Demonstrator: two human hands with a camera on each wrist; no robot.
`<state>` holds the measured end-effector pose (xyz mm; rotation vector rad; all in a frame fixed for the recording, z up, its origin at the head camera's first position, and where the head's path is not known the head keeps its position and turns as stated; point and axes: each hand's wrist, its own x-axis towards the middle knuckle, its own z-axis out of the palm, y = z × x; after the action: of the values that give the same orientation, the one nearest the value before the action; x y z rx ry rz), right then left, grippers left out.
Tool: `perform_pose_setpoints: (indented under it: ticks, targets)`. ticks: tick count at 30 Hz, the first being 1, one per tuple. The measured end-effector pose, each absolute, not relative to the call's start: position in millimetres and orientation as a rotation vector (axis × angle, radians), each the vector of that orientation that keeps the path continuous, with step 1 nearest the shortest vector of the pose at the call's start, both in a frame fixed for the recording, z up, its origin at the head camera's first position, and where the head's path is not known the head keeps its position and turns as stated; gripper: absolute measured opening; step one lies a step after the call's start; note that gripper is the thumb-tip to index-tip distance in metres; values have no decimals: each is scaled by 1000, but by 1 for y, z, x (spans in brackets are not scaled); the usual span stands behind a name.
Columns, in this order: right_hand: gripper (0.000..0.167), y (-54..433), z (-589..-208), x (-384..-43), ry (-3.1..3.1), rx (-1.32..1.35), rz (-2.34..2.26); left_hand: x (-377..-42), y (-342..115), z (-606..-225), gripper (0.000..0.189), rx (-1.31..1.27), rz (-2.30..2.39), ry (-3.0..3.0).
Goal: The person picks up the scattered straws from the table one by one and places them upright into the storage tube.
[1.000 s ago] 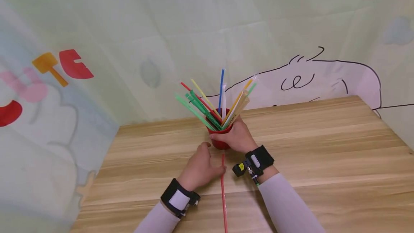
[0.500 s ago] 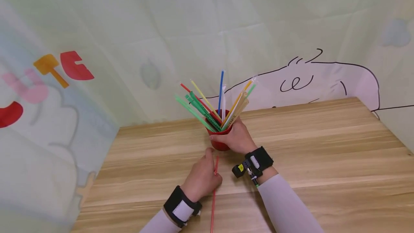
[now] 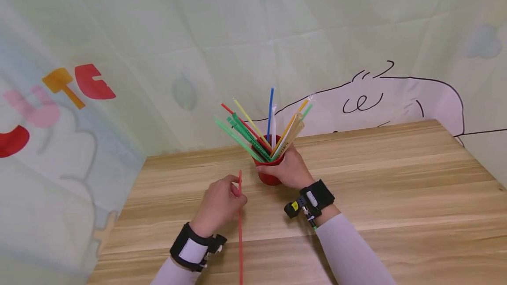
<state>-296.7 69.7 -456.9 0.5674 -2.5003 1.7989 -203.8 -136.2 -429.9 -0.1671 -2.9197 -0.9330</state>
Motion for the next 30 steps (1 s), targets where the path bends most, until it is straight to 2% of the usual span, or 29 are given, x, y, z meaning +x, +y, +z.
perform_pose_setpoints:
  ticks: [3, 7, 17, 30]
  targets:
    - [76, 70, -457, -297, -2509, 557, 1793, -204, -148, -416, 23, -163, -933, -2854]
    - [75, 70, -458, -297, -2519, 542, 1788, -203, -161, -396, 13, -137, -945, -2782]
    - [77, 70, -459, -298, -2517, 544, 1797, -189, -183, -348, 25, -81, -1014, -2637]
    - [77, 70, -461, -299, -2512, 546, 1806, -171, -185, -309, 23, -156, -1116, -2400]
